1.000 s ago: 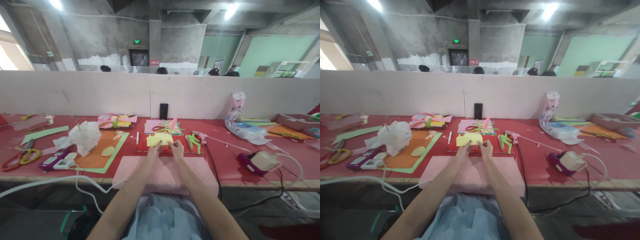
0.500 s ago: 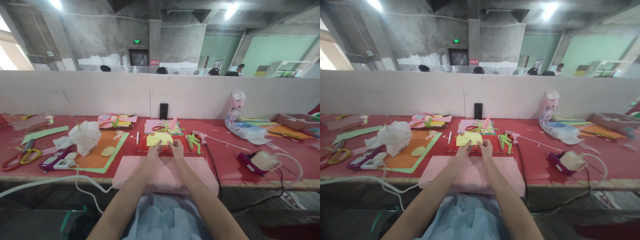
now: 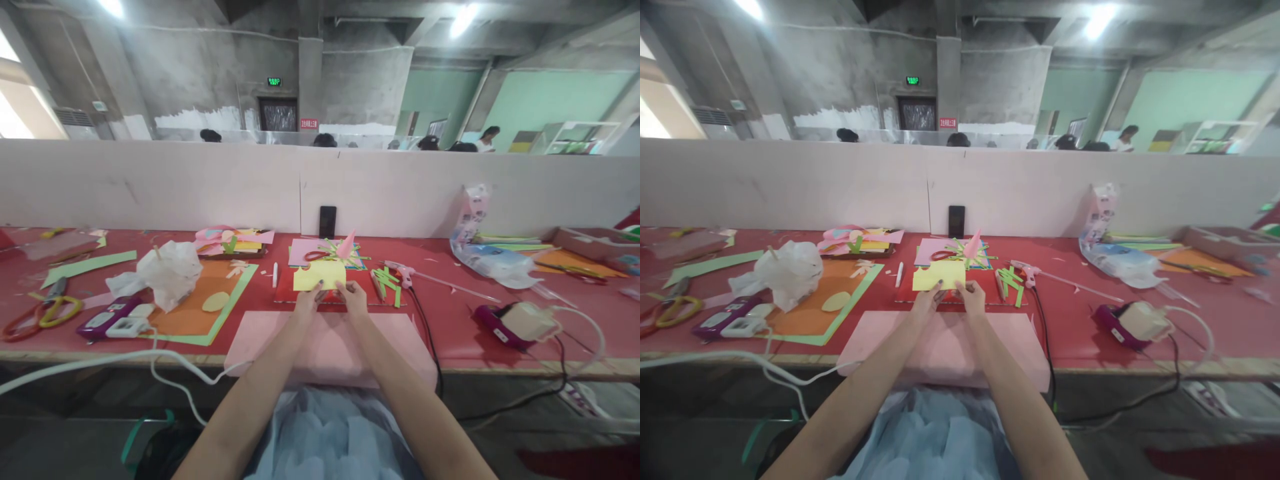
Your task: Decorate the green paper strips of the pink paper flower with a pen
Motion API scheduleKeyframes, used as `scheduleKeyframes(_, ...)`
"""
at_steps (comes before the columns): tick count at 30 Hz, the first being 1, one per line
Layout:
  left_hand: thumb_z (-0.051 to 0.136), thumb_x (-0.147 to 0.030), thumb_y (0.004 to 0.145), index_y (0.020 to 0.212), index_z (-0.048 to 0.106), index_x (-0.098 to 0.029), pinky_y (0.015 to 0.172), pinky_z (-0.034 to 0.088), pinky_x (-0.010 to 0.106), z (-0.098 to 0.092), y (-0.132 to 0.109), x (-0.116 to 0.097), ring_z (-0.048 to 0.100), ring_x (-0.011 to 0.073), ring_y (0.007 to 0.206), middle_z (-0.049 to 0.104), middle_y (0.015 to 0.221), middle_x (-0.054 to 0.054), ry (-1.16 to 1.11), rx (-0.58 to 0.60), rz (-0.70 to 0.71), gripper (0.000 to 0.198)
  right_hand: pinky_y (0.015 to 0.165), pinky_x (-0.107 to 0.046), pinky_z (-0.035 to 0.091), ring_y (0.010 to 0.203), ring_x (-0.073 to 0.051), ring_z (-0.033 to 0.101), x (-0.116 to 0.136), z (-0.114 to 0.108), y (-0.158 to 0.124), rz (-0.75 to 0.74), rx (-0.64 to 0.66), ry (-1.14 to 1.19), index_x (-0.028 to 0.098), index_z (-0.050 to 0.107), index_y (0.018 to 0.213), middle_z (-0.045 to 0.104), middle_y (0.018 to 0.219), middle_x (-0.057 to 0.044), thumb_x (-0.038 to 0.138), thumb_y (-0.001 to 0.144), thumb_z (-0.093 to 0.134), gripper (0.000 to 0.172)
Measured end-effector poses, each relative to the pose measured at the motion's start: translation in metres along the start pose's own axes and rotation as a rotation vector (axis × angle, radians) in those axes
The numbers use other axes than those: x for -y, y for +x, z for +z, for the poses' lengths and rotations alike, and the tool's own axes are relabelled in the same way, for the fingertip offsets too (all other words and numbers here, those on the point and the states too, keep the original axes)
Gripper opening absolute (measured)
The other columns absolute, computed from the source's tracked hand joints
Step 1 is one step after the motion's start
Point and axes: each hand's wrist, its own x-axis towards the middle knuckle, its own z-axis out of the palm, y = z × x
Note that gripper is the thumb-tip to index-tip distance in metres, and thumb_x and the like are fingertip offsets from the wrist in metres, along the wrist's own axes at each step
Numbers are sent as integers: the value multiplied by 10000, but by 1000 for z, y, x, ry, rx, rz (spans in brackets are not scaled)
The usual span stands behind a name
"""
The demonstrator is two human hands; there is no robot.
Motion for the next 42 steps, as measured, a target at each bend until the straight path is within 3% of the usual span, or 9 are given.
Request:
scheduleKeyframes(7,534,-284,869,1114,523,-140,765,501,381,2,-2,-1,578,189,919,554,1101,80,60,-13,15,284,665,-305,520,770,-130,600,1,0,-1,-20,9,-10,134,559,1035,603,957,-42,293,869,525,232)
scheduleKeyframes(11,532,-286,870,1124,518,-144,773,498,387,4,-2,-1,574,193,930,548,1113,82,116,-26,43,292,616,-272,517,669,-102,598,2,0,-2,-50,-3,-9,119,580,919,614,818,-8,276,860,542,171)
scheduleKeyframes(17,531,-288,870,1112,528,-148,789,492,394,6,-6,-2,570,195,944,549,1117,81,253,-18,69,280,595,-281,521,563,-127,612,4,0,-4,-109,-16,-17,173,512,669,596,598,56,365,673,709,275)
scheduleKeyframes(21,528,-288,871,1106,533,-156,801,486,394,7,-10,-4,564,196,957,545,1129,81,328,-40,84,270,579,-257,508,575,-91,583,3,-2,-4,-135,1,-84,131,567,797,603,689,29,312,810,603,184)
scheduleKeyframes(25,530,-290,871,1101,533,-148,779,495,384,9,-12,-4,574,189,929,555,1104,78,358,-35,68,271,611,-267,509,688,-104,589,1,-4,-1,-148,16,-156,129,575,968,608,871,-22,301,873,518,204)
scheduleKeyframes(29,528,-296,872,1096,533,-142,754,504,371,9,-12,-3,583,181,896,565,1076,75,373,-33,36,272,600,-261,501,654,-95,581,3,-4,-1,-172,19,-190,124,579,928,607,827,-11,305,871,521,198)
scheduleKeyframes(34,522,-296,875,1087,538,-147,745,506,363,8,-12,-2,583,174,883,568,1069,75,384,-34,18,260,541,-248,457,482,-99,531,7,-2,-5,-221,-3,-180,175,519,666,574,526,53,426,694,679,299)
scheduleKeyframes(42,520,-295,876,1085,546,-160,791,491,381,8,-14,-3,572,185,935,558,1108,77,368,3,56,250,529,-249,442,507,-124,539,10,1,-8,-240,-46,-159,202,495,624,594,534,31,509,609,687,362)
